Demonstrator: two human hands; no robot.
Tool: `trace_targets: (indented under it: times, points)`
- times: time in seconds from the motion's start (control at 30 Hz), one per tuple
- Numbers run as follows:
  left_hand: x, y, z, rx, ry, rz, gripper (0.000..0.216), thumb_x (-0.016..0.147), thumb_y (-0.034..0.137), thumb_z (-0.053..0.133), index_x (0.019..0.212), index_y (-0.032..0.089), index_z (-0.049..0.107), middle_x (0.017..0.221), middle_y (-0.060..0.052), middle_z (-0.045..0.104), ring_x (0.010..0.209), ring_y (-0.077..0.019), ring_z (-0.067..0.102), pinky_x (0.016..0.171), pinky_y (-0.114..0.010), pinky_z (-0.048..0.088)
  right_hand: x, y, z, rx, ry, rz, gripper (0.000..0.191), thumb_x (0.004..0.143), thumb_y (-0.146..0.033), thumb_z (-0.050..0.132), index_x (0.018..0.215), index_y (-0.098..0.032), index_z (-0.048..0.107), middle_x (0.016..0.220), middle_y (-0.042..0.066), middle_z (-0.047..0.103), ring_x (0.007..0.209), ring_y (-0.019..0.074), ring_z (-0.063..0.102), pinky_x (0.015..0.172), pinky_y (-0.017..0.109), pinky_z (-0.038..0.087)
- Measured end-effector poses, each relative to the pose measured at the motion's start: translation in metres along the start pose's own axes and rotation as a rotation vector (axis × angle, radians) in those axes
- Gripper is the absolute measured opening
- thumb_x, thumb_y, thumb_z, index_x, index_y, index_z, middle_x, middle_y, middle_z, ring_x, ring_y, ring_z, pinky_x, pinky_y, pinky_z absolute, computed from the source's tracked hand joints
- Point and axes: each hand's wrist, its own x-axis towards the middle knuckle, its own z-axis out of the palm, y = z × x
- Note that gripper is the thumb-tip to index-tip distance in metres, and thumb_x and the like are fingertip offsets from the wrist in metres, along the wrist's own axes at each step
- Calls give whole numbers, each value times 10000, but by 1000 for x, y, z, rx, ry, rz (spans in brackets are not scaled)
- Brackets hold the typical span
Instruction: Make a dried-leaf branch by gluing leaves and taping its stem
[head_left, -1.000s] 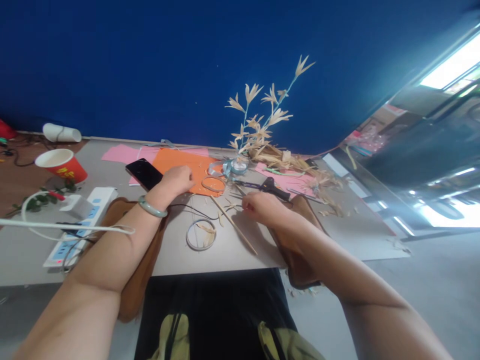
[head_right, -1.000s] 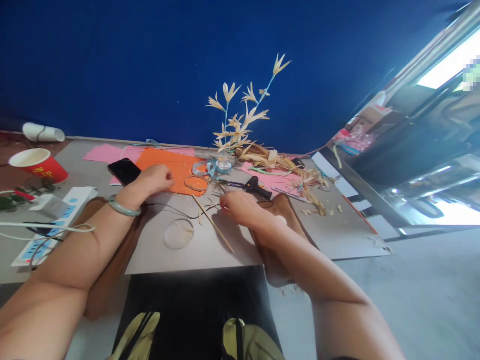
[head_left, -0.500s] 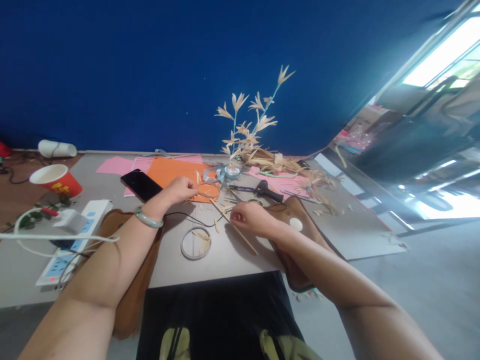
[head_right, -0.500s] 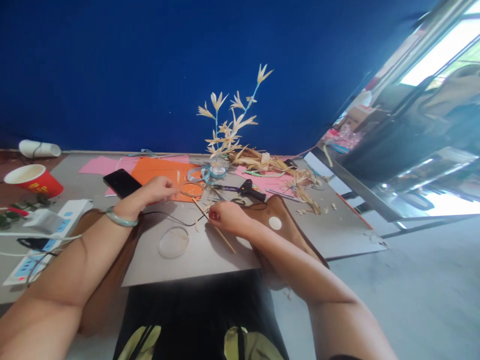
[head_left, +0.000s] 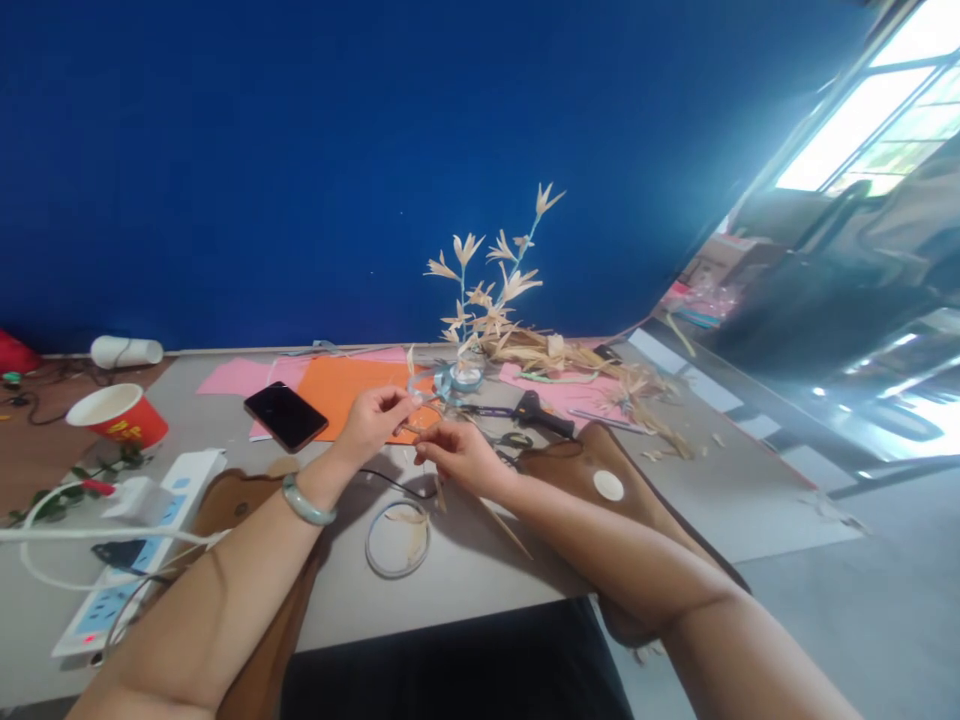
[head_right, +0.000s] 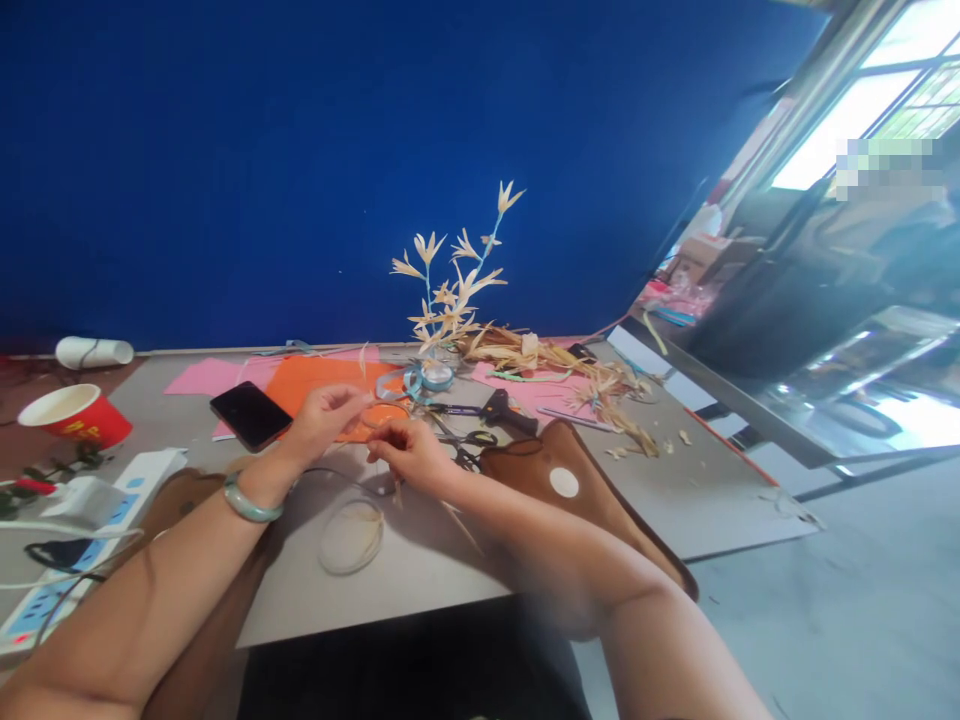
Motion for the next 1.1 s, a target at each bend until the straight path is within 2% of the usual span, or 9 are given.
trace_targets:
  times: [0.13, 0.3, 0.4, 0.57, 0.8, 0.9, 0.97, 1.1]
  points:
    - [0, 4, 3, -70, 17, -25, 248, 761, 409, 680, 739, 163, 662, 531, 43, 516, 474, -65, 445, 473, -190, 361, 0, 0, 1, 182, -24, 74, 298, 730, -413, 726, 818, -143, 637, 685, 10, 709, 380, 51, 514, 396, 172, 413]
    - [0, 5, 5, -191, 116, -126, 329, 675, 412, 757, 880, 166, 681, 702, -1, 659, 485, -63, 483, 471, -197, 397, 1, 3, 2, 237, -54, 116, 309, 713, -408, 749, 814, -133, 651, 689, 19, 720, 379, 47, 533, 384, 156, 396]
    - [-1, 7, 6, -253, 156, -174, 339, 654, 407, 773, 857, 156, 671, 741, -21, 690, 460, -52, 473, 446, -193, 380, 2, 8, 4, 241, -77, 93, 316, 712, -417, 751, 809, -134, 648, 682, 18, 718, 370, 52, 530, 381, 165, 401]
    - [-2, 8, 6, -335, 126, -134, 258, 685, 362, 756, 799, 149, 669, 731, -11, 673, 443, -35, 446, 396, -174, 299, 0, 14, 5, 250, -117, 87, 295, 739, -403, 738, 805, -131, 646, 674, 13, 710, 386, 47, 526, 394, 164, 406]
    - [-4, 11, 11, -395, 146, -201, 217, 676, 337, 750, 741, 154, 654, 701, -1, 656, 461, -39, 464, 405, -176, 288, -2, 17, 5, 230, -112, 62, 291, 752, -409, 728, 818, -138, 648, 691, 20, 712, 401, 48, 511, 400, 169, 409]
    - [-4, 11, 12, -381, 170, -224, 188, 661, 312, 745, 704, 160, 642, 666, 9, 638, 484, -50, 484, 431, -179, 324, -3, 16, 4, 200, -127, 55, 304, 753, -429, 720, 817, -139, 655, 689, 23, 708, 407, 53, 510, 399, 173, 415]
    - [-2, 12, 9, -391, 195, -210, 163, 662, 291, 730, 695, 166, 630, 648, 16, 628, 480, -50, 481, 425, -176, 322, -4, 11, 2, 158, -101, 51, 315, 766, -448, 701, 826, -141, 661, 695, 25, 704, 416, 58, 518, 405, 177, 423]
    - [8, 15, -9, -475, 304, -147, 110, 688, 246, 679, 695, 172, 597, 626, 32, 591, 440, -32, 449, 376, -153, 259, -6, -2, -10, 72, 103, 25, 292, 796, -434, 661, 824, -144, 643, 674, 11, 676, 419, 51, 483, 413, 178, 403]
